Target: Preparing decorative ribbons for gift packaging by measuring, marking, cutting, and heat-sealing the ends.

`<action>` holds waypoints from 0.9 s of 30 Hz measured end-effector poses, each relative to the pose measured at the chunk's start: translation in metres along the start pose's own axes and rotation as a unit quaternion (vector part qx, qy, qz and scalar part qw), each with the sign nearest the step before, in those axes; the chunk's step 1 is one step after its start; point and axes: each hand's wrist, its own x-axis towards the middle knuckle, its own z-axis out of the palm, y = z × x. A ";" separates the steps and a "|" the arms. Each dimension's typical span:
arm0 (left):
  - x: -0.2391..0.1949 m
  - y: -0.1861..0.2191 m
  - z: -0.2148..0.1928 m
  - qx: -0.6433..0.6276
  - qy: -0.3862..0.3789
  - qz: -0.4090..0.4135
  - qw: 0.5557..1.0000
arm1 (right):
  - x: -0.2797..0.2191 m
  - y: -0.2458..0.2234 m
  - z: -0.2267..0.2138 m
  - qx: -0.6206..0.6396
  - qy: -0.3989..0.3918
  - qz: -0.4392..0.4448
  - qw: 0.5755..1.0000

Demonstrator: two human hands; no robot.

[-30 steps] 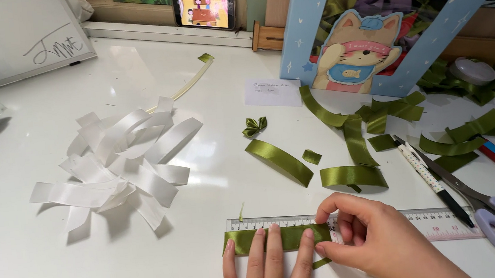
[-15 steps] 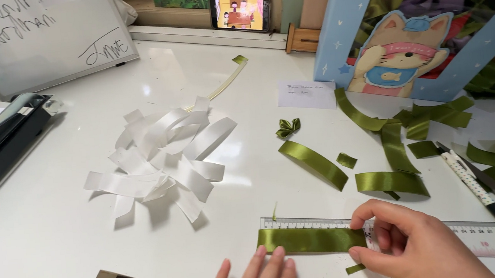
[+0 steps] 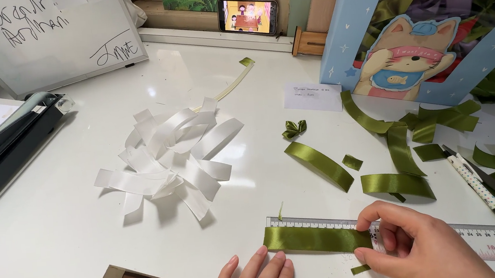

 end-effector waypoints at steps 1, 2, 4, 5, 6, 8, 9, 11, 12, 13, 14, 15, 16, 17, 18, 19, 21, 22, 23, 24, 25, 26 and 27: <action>0.001 0.000 -0.001 -0.001 -0.003 -0.002 1.000 | 0.000 -0.001 0.000 0.000 -0.005 0.003 1.000; 0.002 0.000 -0.002 -0.003 -0.006 -0.005 1.000 | 0.000 -0.001 -0.001 0.000 -0.009 0.006 1.000; 0.002 0.000 -0.003 -0.006 -0.005 -0.005 1.000 | -0.001 -0.001 -0.001 0.003 -0.010 0.006 1.000; 0.002 0.001 -0.003 -0.010 -0.004 -0.006 1.000 | -0.001 -0.002 -0.002 0.006 -0.010 0.005 1.000; 0.005 0.002 -0.003 -0.011 -0.004 -0.006 1.000 | 0.000 -0.001 -0.001 0.006 -0.010 0.006 1.000; 0.009 0.007 -0.003 -0.011 0.015 0.001 1.000 | 0.003 0.003 -0.001 0.007 -0.012 -0.009 1.000; 0.017 0.013 -0.003 -0.013 0.014 0.000 1.000 | 0.001 0.001 -0.002 0.007 -0.011 -0.007 1.000; 0.033 0.024 -0.003 -0.023 0.041 0.003 0.999 | -0.002 -0.003 -0.003 0.046 -0.019 -0.003 0.999; 0.037 0.025 -0.005 -0.024 0.040 0.003 0.999 | -0.003 -0.002 -0.003 0.046 -0.018 -0.002 0.999; 0.042 0.025 -0.006 -0.019 0.023 0.025 0.999 | -0.003 -0.002 -0.003 0.040 -0.010 0.000 0.999; 0.047 0.025 -0.007 -0.013 0.007 0.047 0.999 | -0.004 -0.002 -0.002 0.034 -0.003 0.002 0.999; 0.048 0.025 -0.008 -0.014 0.006 0.048 0.999 | -0.003 -0.001 -0.001 0.036 -0.002 0.002 0.999; 0.049 0.027 -0.009 -0.008 -0.014 0.047 0.999 | -0.002 0.002 0.000 0.038 0.003 -0.006 0.999; 0.050 0.028 -0.009 -0.003 -0.035 0.046 0.998 | -0.001 0.004 0.000 0.041 0.008 -0.015 0.999; 0.053 0.028 -0.010 -0.005 -0.036 0.046 0.998 | -0.002 0.002 -0.001 0.041 0.009 -0.014 0.999; 0.056 0.028 -0.010 0.006 -0.036 0.057 0.998 | -0.002 0.001 -0.002 0.035 0.005 -0.010 0.999; 0.056 0.028 -0.009 0.018 -0.037 0.069 0.997 | -0.004 -0.002 -0.003 0.030 0.001 -0.006 1.000; 0.053 0.027 -0.008 0.026 -0.041 0.074 0.996 | -0.004 -0.004 -0.004 0.029 -0.003 0.001 1.000; 0.051 0.026 -0.006 0.033 -0.046 0.080 0.995 | -0.005 -0.005 -0.004 0.029 -0.006 0.007 1.000; 0.051 0.026 -0.007 0.032 -0.046 0.081 0.995 | -0.005 -0.005 -0.004 0.030 -0.006 0.009 1.000; 0.052 0.025 -0.007 0.029 -0.047 0.083 0.995 | -0.005 -0.006 -0.005 0.036 -0.007 0.009 0.999; 0.052 0.025 -0.007 0.025 -0.048 0.085 0.995 | -0.005 -0.006 -0.005 0.043 -0.008 0.009 0.999; 0.052 0.025 -0.007 0.024 -0.048 0.086 0.995 | -0.005 -0.005 -0.004 0.044 -0.008 0.010 0.999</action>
